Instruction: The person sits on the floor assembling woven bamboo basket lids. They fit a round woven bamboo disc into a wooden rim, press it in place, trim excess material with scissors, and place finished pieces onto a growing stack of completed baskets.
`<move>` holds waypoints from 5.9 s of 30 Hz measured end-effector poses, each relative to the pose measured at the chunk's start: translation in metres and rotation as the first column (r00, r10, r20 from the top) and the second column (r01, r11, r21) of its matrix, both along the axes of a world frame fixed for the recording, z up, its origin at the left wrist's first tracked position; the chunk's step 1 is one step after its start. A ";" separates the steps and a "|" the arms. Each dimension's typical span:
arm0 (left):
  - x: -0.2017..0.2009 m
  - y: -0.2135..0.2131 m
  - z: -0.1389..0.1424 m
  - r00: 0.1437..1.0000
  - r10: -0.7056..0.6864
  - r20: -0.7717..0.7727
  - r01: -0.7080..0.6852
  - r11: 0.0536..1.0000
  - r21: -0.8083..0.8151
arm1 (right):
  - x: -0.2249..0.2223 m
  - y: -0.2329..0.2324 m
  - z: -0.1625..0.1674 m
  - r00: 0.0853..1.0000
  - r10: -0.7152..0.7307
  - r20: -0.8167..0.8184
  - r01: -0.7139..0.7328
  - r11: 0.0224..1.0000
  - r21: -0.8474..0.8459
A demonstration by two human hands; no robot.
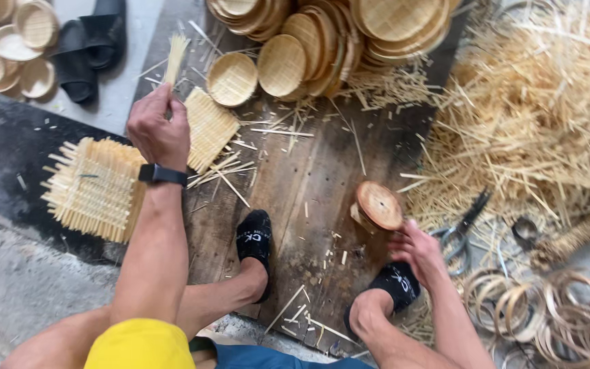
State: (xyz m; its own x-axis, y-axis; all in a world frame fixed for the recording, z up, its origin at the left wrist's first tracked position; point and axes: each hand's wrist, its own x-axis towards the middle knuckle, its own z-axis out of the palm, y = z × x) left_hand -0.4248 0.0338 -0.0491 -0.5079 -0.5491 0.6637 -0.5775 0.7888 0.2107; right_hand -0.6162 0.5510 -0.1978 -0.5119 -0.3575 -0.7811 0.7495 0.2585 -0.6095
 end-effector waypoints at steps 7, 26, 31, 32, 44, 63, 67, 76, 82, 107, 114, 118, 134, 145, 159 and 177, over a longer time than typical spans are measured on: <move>-0.058 0.170 -0.020 0.791 -0.604 -0.099 0.601 0.797 -0.065 | 0.020 -0.056 -0.010 0.975 0.061 -0.214 -0.075 0.995 -0.060; -0.087 0.232 -0.117 0.956 -0.291 0.036 0.004 0.138 0.990 | 0.003 -0.050 -0.001 0.897 -0.008 -0.442 0.019 1.000 0.019; -0.095 0.220 -0.132 0.987 -0.156 0.025 -0.068 -0.275 0.959 | 0.002 -0.052 0.002 0.857 -0.031 -0.515 0.049 0.999 0.021; -0.093 0.223 -0.135 0.985 -0.159 0.064 -0.104 -0.256 0.961 | 0.001 -0.052 0.002 0.845 -0.039 -0.533 0.053 0.999 0.011; -0.009 0.246 -0.167 0.998 -0.060 -0.032 0.016 -0.252 0.968 | 0.069 -0.027 -0.020 0.855 0.039 -0.518 0.016 0.995 0.101; -0.043 0.259 -0.051 0.987 -0.017 -0.157 0.145 0.498 0.855 | 0.043 0.301 0.087 0.600 0.610 -0.517 0.223 0.493 0.841; -0.080 0.299 0.020 0.934 -0.290 -0.210 0.244 0.085 0.966 | 0.004 0.225 0.191 0.117 0.796 -0.594 0.126 0.582 0.804; -0.116 0.324 0.095 0.866 0.002 -0.501 0.368 -0.679 0.635 | 0.030 0.036 0.369 -0.691 0.711 -0.128 -0.168 0.014 0.986; -0.078 0.333 0.120 0.857 0.136 -0.497 0.486 -0.533 0.693 | 0.018 -0.009 0.385 -0.224 0.521 -0.824 -0.328 0.756 0.567; -0.071 0.267 0.144 0.801 -0.196 -0.565 0.159 -0.840 0.518 | 0.031 -0.099 0.344 -0.667 0.242 -0.705 -0.376 0.707 0.599; -0.078 0.276 0.145 0.888 -0.123 -0.443 0.185 -0.787 0.589 | 0.030 -0.099 0.335 -0.702 0.204 -0.683 -0.355 0.731 0.583; -0.080 0.289 0.138 0.950 0.026 -0.312 0.240 -0.700 0.673 | 0.035 -0.098 0.317 -0.728 0.252 -0.637 -0.240 0.777 0.581; -0.067 0.255 0.087 0.609 0.467 -0.641 0.731 -0.645 0.224 | 0.018 -0.062 0.256 0.991 -0.100 -0.088 0.017 0.751 -0.660; -0.094 0.231 0.059 0.835 0.150 -0.529 0.442 -0.757 0.482 | 0.000 -0.081 0.205 0.994 0.002 0.105 0.073 0.706 -0.705; -0.075 0.232 -0.003 0.920 0.353 -0.169 0.348 -0.540 0.767 | 0.004 -0.071 0.148 0.921 0.176 -0.348 -0.198 0.980 -0.030; -0.042 0.242 -0.107 0.963 -0.177 0.203 -0.100 0.466 0.879 | 0.050 -0.075 0.044 0.753 0.250 -0.609 0.078 0.885 0.460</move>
State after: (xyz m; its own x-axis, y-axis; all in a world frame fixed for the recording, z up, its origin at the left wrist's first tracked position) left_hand -0.4666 0.2759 -0.1560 -0.6005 -0.7413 -0.2998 -0.6876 0.2874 0.6668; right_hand -0.5661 0.4763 -0.1541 -0.9238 -0.1364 -0.3577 0.1863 0.6560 -0.7314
